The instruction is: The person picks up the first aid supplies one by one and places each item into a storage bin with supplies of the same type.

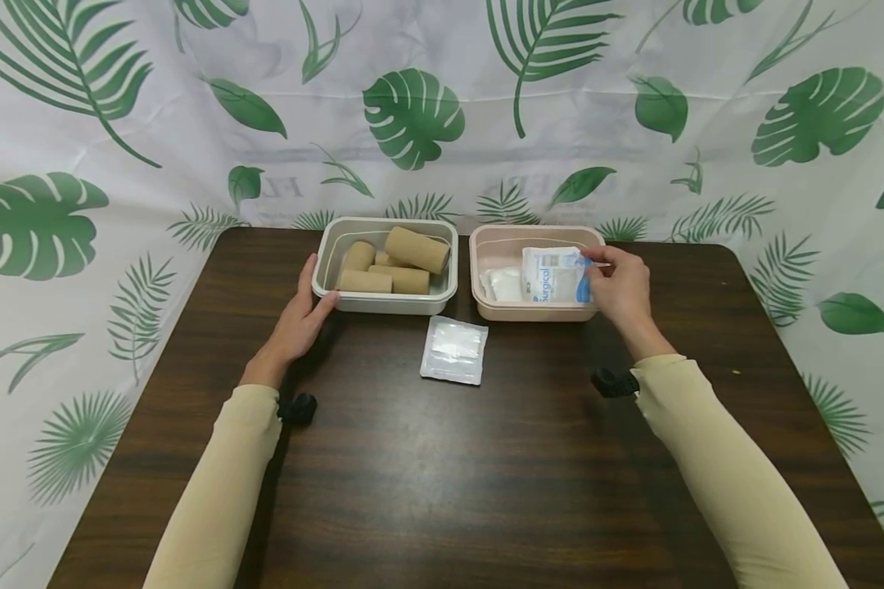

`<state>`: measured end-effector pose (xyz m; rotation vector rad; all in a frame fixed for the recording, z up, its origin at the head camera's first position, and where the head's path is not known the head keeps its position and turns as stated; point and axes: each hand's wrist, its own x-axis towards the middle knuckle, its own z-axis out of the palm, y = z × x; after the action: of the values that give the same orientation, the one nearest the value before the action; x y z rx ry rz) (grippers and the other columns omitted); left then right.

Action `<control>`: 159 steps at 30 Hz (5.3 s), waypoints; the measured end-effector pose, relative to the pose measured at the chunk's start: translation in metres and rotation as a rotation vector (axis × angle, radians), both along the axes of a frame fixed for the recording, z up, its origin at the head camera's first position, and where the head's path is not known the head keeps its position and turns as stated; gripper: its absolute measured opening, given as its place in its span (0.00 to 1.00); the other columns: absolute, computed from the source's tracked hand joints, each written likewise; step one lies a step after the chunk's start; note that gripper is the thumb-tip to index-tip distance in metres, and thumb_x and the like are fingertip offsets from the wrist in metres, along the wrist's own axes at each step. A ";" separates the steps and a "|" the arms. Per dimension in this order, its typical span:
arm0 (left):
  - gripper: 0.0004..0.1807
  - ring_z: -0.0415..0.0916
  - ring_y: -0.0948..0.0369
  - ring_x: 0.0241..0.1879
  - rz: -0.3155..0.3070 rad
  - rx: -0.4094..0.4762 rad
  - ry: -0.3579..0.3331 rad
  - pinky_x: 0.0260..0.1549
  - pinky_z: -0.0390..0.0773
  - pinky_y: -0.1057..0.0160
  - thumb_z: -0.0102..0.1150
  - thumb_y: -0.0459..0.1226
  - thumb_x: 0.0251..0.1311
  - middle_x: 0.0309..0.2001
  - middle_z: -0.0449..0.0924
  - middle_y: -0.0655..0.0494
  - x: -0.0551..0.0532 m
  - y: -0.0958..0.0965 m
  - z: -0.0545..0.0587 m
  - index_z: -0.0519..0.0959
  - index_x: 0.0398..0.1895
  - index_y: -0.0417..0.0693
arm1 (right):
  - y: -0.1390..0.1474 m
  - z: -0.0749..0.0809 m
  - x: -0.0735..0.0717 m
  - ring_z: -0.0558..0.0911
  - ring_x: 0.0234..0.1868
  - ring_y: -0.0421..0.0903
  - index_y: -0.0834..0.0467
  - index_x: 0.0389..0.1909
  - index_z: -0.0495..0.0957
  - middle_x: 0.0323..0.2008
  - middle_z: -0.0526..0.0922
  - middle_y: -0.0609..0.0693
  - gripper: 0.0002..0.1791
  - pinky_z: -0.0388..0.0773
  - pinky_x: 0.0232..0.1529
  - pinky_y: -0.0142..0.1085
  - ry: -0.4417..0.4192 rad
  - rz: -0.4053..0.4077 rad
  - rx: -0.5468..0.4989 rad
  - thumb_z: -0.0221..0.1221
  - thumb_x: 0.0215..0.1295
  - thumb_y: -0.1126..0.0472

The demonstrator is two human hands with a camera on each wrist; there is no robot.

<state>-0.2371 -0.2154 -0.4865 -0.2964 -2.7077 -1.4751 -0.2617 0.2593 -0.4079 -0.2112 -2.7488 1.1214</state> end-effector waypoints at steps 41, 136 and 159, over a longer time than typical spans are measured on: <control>0.40 0.48 0.47 0.71 -0.009 0.018 0.021 0.65 0.49 0.39 0.46 0.49 0.71 0.76 0.42 0.52 0.001 0.000 -0.001 0.34 0.76 0.67 | -0.004 -0.009 0.013 0.75 0.58 0.54 0.60 0.52 0.81 0.55 0.78 0.57 0.16 0.73 0.55 0.50 0.140 0.093 0.080 0.55 0.66 0.60; 0.40 0.47 0.47 0.72 -0.003 0.003 0.013 0.65 0.48 0.39 0.45 0.50 0.71 0.76 0.41 0.52 0.001 -0.001 -0.002 0.34 0.76 0.67 | -0.114 -0.025 0.098 0.77 0.26 0.35 0.52 0.36 0.83 0.32 0.83 0.41 0.05 0.77 0.30 0.35 0.353 0.817 0.420 0.62 0.59 0.61; 0.40 0.47 0.47 0.72 -0.002 0.006 0.026 0.65 0.48 0.40 0.45 0.49 0.71 0.76 0.41 0.51 0.003 -0.001 0.000 0.34 0.76 0.66 | -0.082 0.015 0.076 0.79 0.26 0.37 0.58 0.36 0.84 0.30 0.85 0.47 0.05 0.76 0.28 0.28 0.459 0.532 0.013 0.60 0.63 0.65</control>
<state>-0.2340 -0.2167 -0.4868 -0.3158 -2.6835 -1.4693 -0.1859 0.1773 -0.3933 0.7270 -2.4388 1.0816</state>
